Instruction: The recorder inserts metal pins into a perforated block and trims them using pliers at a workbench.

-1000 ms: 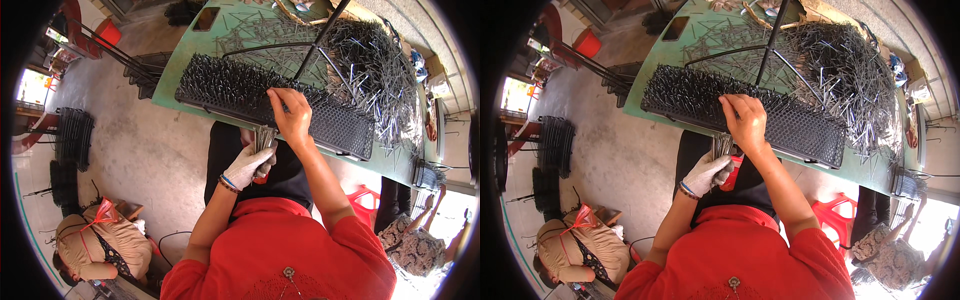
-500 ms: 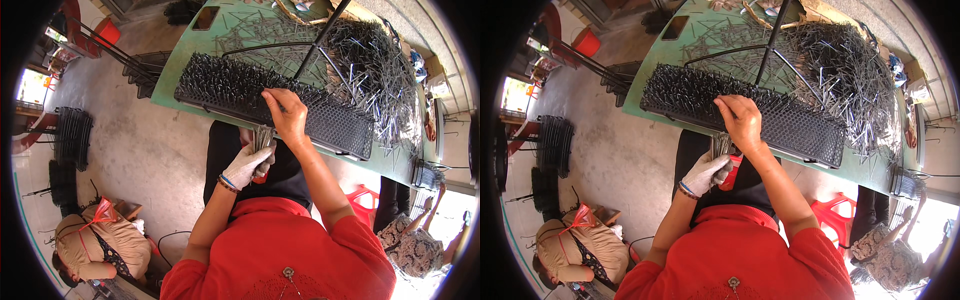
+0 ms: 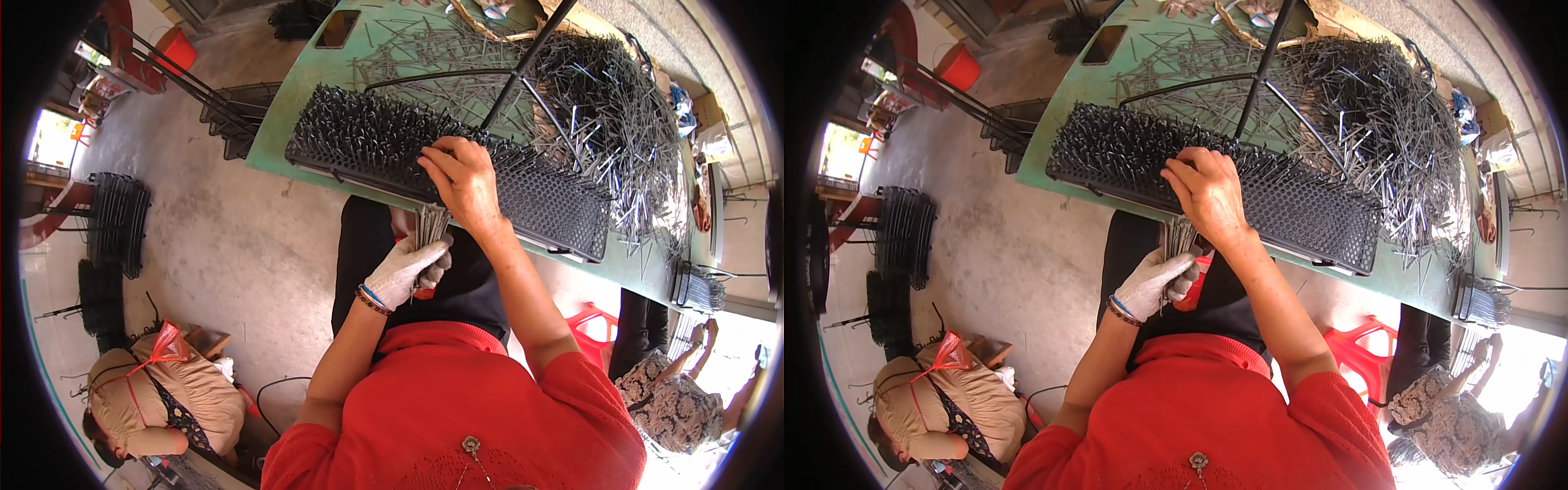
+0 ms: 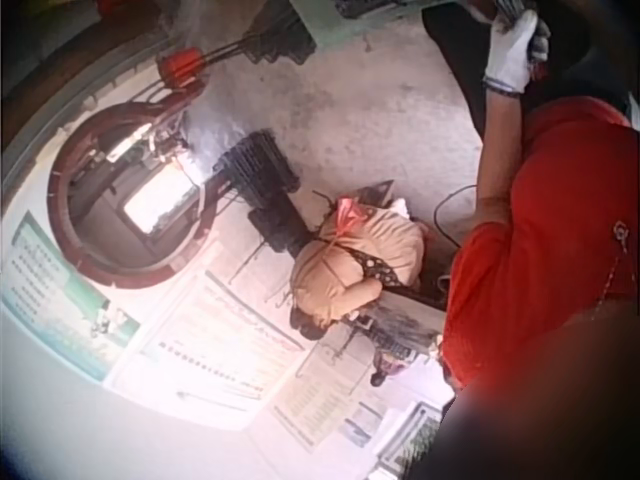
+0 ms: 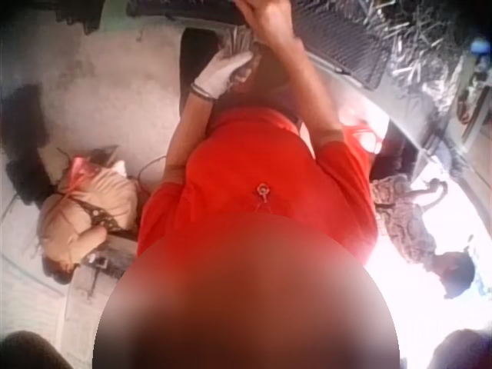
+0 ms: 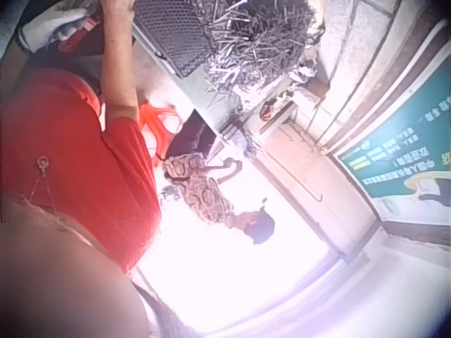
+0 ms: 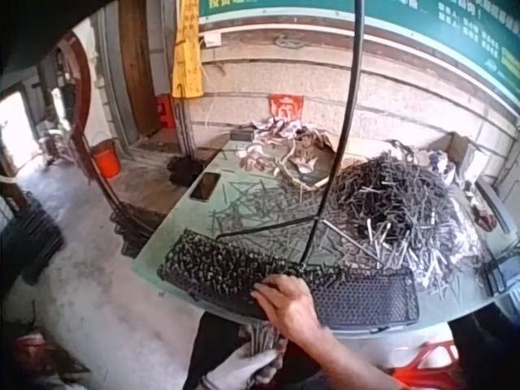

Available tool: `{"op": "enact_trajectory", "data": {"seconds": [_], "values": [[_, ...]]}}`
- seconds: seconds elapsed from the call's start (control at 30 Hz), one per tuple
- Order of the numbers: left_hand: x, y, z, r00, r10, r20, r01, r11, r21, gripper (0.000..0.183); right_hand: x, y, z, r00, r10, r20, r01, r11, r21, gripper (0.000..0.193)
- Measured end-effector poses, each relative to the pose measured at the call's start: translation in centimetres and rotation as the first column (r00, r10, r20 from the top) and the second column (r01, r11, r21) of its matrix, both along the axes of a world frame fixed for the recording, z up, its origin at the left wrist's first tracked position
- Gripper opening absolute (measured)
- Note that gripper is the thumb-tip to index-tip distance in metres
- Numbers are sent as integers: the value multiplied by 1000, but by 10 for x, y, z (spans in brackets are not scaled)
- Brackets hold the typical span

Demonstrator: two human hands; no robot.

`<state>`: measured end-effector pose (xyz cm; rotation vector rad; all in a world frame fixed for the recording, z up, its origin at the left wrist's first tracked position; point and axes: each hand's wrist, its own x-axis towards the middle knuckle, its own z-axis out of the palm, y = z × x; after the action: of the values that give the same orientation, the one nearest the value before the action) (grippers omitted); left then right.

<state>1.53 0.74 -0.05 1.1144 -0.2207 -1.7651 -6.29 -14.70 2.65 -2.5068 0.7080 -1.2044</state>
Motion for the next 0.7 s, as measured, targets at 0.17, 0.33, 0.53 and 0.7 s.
{"op": "enact_trajectory", "data": {"seconds": [0.17, 0.33, 0.53, 0.7], "values": [[1, 2, -4, 999, 13, -49, -14, 1000, -25, 22, -3, 3, -1, 1000, -7, 13, 7, 1000, -16, 14], [0, 2, -9, 998, 15, -65, -19, 997, -71, 25, -4, 9, -1, 997, -76, -17, 76, 997, -28, 16], [-1, 3, -8, 993, 49, -107, -63, 988, -139, 26, -9, 3, 12, 994, -86, 66, 86, 996, -5, 14], [-1, 4, -2, 987, 103, -121, -124, 976, -180, 26, -31, 18, 25, 997, 52, 62, -75, 884, 462, 12]]}}
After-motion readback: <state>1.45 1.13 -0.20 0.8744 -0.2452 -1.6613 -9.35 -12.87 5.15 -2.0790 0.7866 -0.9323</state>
